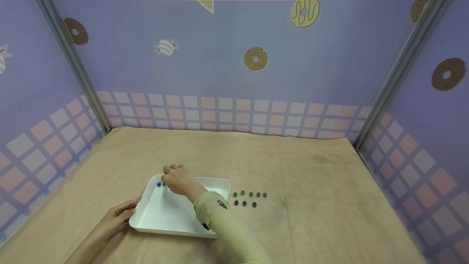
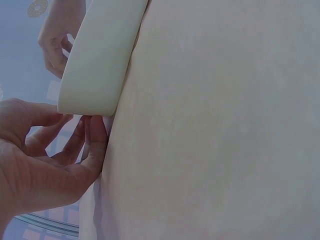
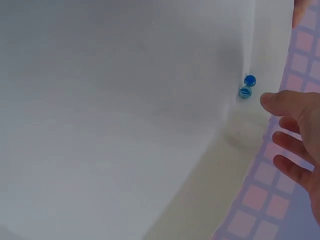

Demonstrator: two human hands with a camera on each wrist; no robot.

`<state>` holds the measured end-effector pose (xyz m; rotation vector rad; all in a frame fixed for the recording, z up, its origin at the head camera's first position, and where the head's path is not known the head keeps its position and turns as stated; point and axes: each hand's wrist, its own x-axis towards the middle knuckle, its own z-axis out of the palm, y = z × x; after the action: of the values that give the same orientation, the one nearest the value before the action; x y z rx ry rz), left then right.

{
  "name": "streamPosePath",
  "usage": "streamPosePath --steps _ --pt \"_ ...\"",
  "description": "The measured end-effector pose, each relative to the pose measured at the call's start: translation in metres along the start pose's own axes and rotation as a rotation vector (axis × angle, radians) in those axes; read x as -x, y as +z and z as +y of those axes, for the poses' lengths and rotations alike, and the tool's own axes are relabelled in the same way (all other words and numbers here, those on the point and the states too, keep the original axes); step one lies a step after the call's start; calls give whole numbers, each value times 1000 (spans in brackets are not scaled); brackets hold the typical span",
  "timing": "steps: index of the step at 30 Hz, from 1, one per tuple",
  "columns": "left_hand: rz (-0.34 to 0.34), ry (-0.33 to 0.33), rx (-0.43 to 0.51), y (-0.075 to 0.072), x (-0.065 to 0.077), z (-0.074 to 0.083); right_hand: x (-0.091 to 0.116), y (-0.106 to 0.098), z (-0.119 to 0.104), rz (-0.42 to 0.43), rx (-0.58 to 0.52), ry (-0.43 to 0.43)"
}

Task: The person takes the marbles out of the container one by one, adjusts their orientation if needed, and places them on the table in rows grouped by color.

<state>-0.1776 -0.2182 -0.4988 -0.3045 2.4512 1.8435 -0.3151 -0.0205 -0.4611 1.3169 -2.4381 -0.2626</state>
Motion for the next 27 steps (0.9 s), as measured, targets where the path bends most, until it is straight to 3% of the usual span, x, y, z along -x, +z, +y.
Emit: streamPosePath --steps 7,19,27 --pt "-8 24 -4 0 1 1 11 -16 10 80 -70 0" --pt "-26 61 -9 -1 2 -1 31 -37 29 350 -175 4" --pt "-27 54 -2 -2 2 -1 47 -47 38 373 -235 18"
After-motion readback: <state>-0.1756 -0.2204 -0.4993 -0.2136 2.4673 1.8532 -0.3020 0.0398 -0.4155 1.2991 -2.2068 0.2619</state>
